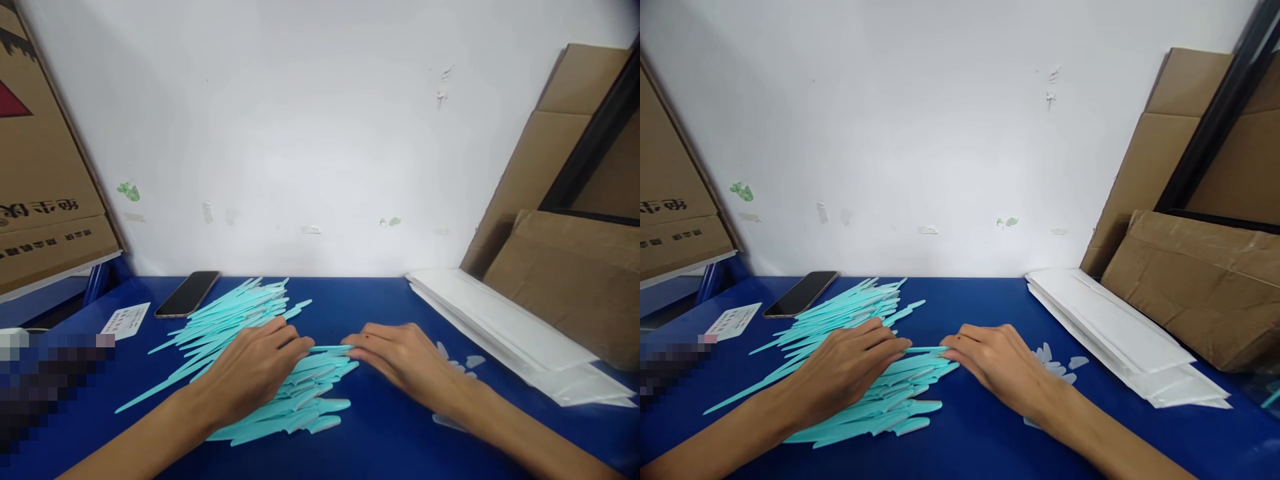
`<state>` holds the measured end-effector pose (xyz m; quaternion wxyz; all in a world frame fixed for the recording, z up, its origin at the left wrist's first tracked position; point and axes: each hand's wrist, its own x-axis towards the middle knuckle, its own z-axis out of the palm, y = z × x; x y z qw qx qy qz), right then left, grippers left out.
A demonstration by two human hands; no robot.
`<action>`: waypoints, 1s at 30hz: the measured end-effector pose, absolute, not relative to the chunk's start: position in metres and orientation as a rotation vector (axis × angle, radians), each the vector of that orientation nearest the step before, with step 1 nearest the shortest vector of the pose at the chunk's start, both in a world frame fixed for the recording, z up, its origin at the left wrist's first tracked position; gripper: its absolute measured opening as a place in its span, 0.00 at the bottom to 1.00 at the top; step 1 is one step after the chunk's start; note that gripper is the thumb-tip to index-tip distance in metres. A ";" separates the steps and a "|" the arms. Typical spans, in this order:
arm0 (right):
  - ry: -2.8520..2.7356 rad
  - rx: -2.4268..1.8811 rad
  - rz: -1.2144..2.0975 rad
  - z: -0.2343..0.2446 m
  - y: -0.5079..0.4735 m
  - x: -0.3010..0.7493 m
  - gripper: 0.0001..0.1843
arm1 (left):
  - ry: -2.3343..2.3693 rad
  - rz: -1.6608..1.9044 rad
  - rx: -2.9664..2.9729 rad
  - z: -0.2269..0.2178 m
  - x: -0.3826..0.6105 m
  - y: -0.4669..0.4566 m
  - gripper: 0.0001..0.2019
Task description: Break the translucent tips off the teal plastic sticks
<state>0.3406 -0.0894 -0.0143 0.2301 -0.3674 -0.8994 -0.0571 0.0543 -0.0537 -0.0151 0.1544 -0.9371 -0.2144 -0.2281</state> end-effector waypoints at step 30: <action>-2.337 -0.911 -0.101 -0.021 -0.100 0.333 0.14 | -0.482 -0.774 -2.584 -0.011 0.060 -0.067 0.19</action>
